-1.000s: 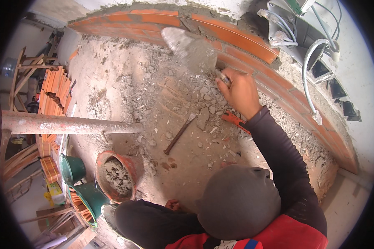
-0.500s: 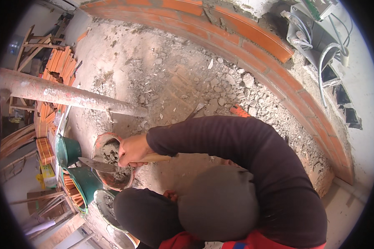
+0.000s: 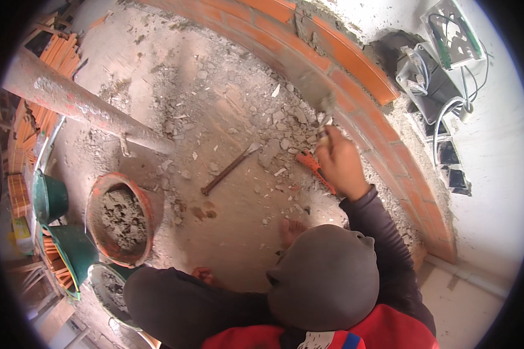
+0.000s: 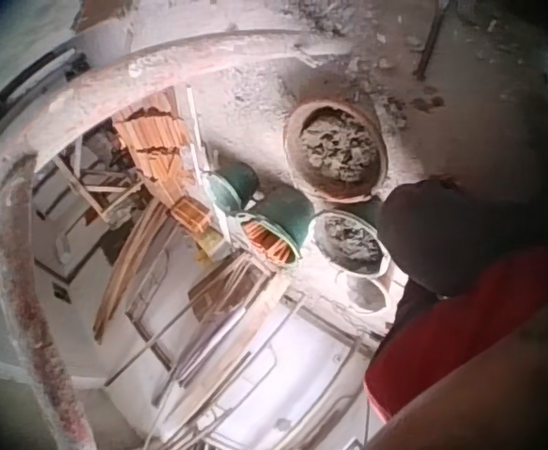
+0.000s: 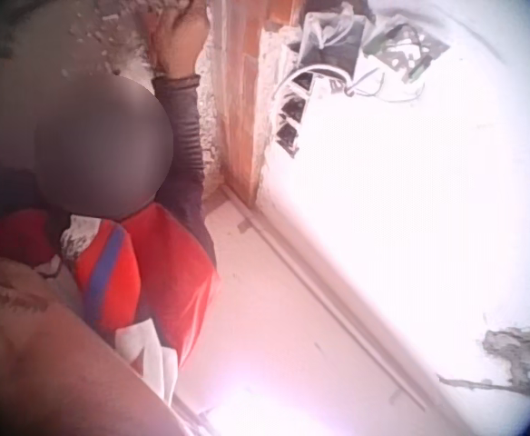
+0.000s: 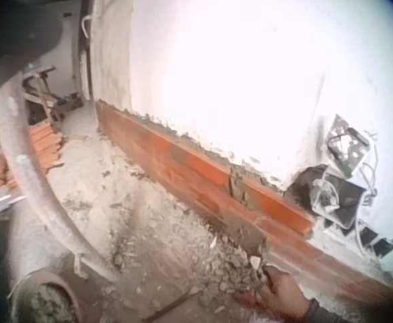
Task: The person applies mortar to a brick wall using a trowel, adjusts electrical wires in a wall box, and mixes more mortar in a bucket with a trowel and a brush.
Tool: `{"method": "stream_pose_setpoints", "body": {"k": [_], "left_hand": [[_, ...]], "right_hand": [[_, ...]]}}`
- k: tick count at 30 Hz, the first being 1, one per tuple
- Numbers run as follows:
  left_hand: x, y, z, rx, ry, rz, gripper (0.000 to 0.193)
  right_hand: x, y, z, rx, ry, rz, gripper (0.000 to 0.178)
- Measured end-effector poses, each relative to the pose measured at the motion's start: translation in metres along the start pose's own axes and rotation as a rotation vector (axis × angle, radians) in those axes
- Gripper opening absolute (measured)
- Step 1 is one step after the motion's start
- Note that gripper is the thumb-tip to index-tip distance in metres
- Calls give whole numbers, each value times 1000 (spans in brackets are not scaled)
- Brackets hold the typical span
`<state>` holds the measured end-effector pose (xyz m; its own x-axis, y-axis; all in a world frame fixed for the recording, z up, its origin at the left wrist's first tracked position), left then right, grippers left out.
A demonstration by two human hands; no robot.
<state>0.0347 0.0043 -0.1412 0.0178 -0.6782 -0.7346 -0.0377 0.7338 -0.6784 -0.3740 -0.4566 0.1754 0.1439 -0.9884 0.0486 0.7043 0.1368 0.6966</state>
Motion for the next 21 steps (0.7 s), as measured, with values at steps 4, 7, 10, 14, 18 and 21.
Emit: {"method": "stream_pose_setpoints", "body": {"k": [4,7,10,14,18,21], "left_hand": [[3,-7,2,88,-63,21,32],[5,-4,-1,8,-74,7,32],[9,-1,-2,-61,-71,4,33],[9,8,-2,-121,-79,9,33],[6,16,1,-173,-92,16,34],[8,20,0,-230,-94,10,34]], "right_hand": [[16,-34,11,228,-11,-335,18],[39,-37,0,455,112,-291,20],[61,-51,-3,213,103,-210,21],[63,-45,8,-62,-5,-6,22],[43,-42,0,227,188,-398,22],[56,-55,-1,176,274,-282,29]]}}
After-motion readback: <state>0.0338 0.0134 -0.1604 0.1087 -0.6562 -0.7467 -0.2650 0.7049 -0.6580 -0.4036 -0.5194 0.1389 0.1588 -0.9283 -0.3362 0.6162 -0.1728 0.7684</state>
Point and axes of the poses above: each hand's wrist, its own x-axis towards the middle knuckle, its own z-axis out of the back of the hand, y = z × x, the point moved 7 cm from there along x, towards the middle knuckle, and after that the axes turned 4 degrees about x, right-handed, at the moved point
